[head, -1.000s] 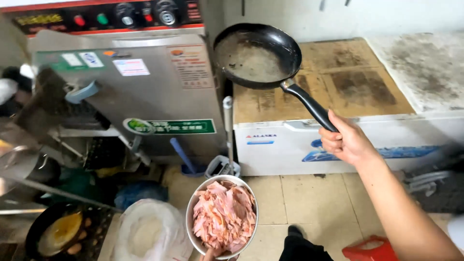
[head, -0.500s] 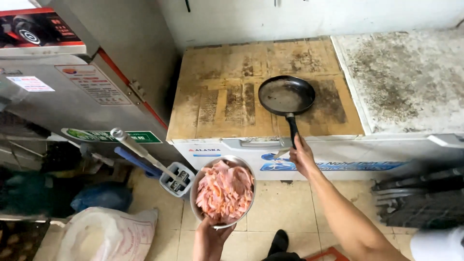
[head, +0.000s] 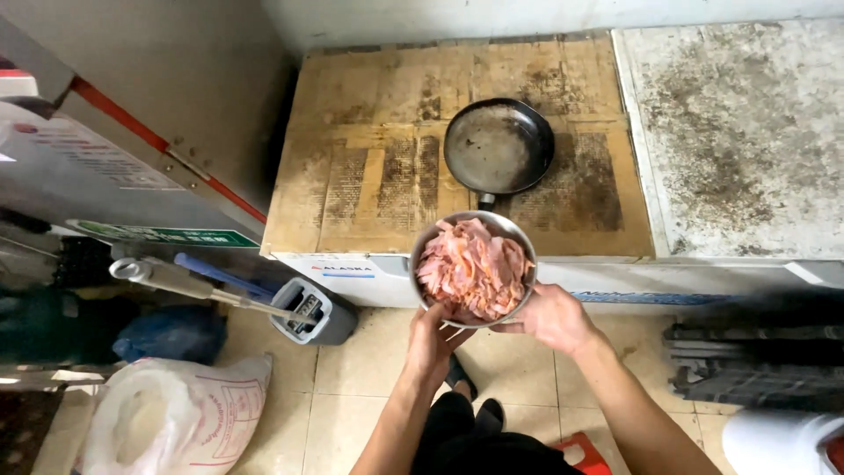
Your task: Slicing meat and assembling a banh mi sandwich at a food stall.
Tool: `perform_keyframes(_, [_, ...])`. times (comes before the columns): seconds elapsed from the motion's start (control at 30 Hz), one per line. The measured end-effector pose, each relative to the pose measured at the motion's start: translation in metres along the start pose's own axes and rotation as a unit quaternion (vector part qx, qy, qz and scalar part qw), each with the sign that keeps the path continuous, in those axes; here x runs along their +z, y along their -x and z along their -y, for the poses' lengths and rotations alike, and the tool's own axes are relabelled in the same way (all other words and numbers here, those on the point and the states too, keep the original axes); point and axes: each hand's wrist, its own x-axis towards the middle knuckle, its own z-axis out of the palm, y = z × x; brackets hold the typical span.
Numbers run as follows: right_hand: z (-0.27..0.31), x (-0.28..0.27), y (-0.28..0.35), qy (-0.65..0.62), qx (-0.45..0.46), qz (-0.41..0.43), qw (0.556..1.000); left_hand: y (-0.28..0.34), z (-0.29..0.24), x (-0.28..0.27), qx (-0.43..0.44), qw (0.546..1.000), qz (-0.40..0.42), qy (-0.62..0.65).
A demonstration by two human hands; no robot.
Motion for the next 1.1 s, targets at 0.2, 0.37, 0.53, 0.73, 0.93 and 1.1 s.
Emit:
perform_keyframes(0.2, [0.057,-0.059,-0.008,0.192,0.051,-0.147,0.969,-0.062,-0.011,0.04,-0.021,0.996,0.061,-0.061])
perform_keyframes(0.37, [0.08,-0.102,-0.036,0.164,-0.005,-0.235,0.958,-0.119,-0.045,0.041,-0.055,0.98,0.138,-0.134])
perform_keyframes(0.53, [0.123,-0.05,-0.074,0.232,-0.05,-0.351,0.906,-0.21,0.009,-0.026,0.15,0.906,0.042,-0.394])
perform_keyframes(0.73, [0.189,-0.073,-0.127,0.294,-0.069,-0.331,0.894,-0.191,-0.002,0.024,0.17,0.801,0.103,-0.564])
perform_keyframes(0.93, [0.238,0.018,-0.165,0.569,-0.155,-0.335,0.735,-0.155,-0.056,0.07,0.116,0.868,0.095,-0.473])
perform_keyframes(1.1, [0.21,0.012,-0.203,0.871,-0.065,-0.303,0.38,-0.146,-0.068,0.096,0.13,0.879,0.104,-0.446])
